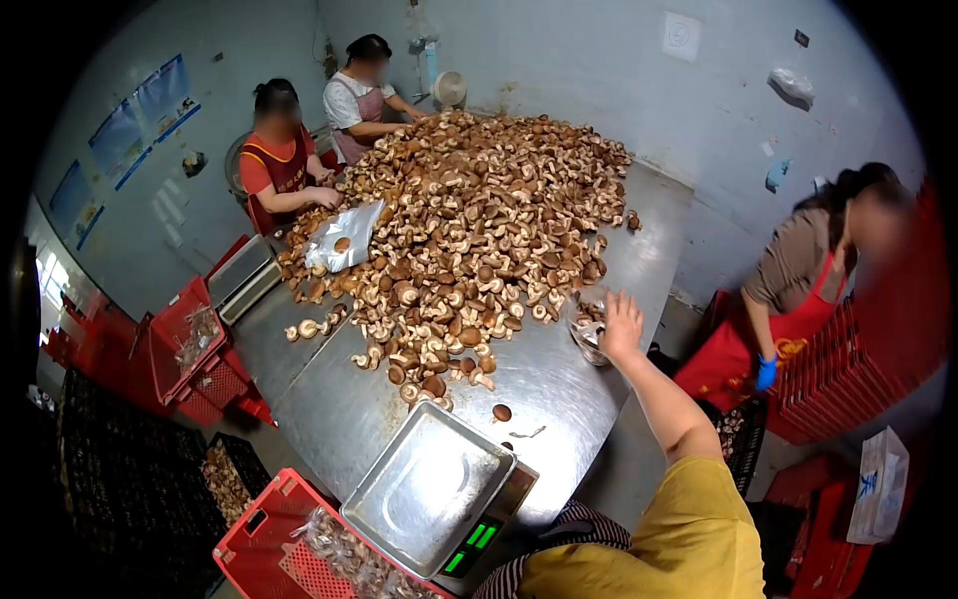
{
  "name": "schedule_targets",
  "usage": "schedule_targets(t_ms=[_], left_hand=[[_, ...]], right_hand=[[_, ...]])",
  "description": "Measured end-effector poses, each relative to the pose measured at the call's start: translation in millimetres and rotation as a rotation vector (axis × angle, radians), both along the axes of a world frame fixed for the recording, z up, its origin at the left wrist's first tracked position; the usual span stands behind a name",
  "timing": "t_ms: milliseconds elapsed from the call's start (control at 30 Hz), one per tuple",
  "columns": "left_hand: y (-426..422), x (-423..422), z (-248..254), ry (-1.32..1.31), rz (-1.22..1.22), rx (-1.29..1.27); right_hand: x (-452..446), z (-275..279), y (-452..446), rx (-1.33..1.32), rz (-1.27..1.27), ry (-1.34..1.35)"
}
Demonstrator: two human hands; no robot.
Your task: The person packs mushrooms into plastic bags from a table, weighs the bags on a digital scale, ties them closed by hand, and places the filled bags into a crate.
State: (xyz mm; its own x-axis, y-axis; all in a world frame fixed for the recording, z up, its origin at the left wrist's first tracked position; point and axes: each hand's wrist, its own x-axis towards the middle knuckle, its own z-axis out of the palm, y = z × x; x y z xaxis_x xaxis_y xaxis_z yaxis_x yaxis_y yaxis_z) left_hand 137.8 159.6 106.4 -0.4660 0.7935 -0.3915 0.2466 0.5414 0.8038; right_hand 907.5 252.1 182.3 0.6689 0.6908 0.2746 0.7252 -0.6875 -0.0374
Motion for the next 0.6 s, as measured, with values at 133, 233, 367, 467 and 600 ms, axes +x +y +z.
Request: schedule_targets(t_ms=[133,233,367,467,600], left_hand=[[-10,4,6,0.004,0.01,-0.021],[-20,3,12,0.002,0.03,-0.025],[-43,-3,14,-0.007,0.057,-0.027],[-67,-16,13,-0.067,0.087,0.009],[-91,-54,-11,0.095,-0.017,0.14]], right_hand=[[24,7,21,0.032,-0.104,0.322],[55,-18,40,0.376,0.045,0.756],[19,47,34,0.556,0.181,0.608],[-27,104,32,0.577,0.306,0.739],[-131,190,29,0.644,0.467,1.198]])
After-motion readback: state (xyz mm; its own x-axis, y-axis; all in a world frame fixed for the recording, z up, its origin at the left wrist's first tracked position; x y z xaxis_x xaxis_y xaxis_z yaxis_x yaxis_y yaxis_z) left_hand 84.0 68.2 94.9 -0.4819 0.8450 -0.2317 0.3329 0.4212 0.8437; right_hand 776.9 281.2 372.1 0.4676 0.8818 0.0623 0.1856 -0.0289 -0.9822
